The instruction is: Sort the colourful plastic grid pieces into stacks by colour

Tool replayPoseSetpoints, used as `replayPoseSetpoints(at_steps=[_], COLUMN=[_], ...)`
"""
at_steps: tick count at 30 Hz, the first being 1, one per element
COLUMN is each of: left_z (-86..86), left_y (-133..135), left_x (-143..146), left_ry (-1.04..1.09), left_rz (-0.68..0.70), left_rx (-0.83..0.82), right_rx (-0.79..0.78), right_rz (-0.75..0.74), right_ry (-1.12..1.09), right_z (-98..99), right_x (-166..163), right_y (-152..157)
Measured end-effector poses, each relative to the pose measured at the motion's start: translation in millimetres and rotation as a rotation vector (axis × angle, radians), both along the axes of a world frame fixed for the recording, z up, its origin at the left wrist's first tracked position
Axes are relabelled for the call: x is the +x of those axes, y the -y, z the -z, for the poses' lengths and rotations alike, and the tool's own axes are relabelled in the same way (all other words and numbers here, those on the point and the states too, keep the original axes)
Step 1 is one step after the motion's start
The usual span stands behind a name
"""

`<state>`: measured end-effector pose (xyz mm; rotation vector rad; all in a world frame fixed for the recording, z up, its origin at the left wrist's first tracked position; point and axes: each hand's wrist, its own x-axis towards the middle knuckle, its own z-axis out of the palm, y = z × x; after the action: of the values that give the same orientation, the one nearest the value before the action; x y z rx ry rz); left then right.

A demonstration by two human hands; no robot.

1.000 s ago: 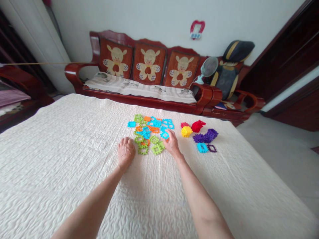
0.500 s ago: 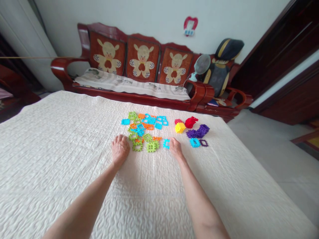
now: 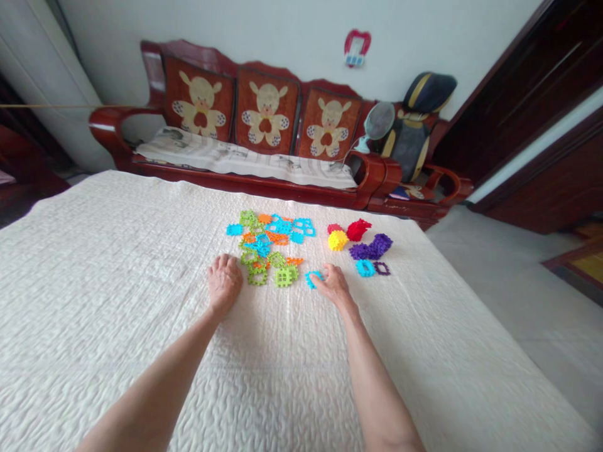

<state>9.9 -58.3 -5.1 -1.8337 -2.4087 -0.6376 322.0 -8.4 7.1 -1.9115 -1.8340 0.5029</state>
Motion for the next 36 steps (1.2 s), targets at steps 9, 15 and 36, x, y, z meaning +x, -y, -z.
replayPoseSetpoints(at_steps=[9,15,36], left_z=[3.3,12.2,17.8], left_y=[-1.0,-1.9,-5.0], left_x=[-2.4,-6.7,-14.5], left_ry=[-0.004,-0.028,-0.03], left_rz=[0.004,0.022,0.043], left_rx=[0.014,0.062,0.073], right_rx=[0.099,0.376,0.841], right_rz=[0.0,0.026,0.407], right_ry=[0.121,-0.206,-0.228], right_z=[11.8,37.5,59.5], right_x=[-20.9,2.0,126.7], right_y=[33.9,20.8,-41.3])
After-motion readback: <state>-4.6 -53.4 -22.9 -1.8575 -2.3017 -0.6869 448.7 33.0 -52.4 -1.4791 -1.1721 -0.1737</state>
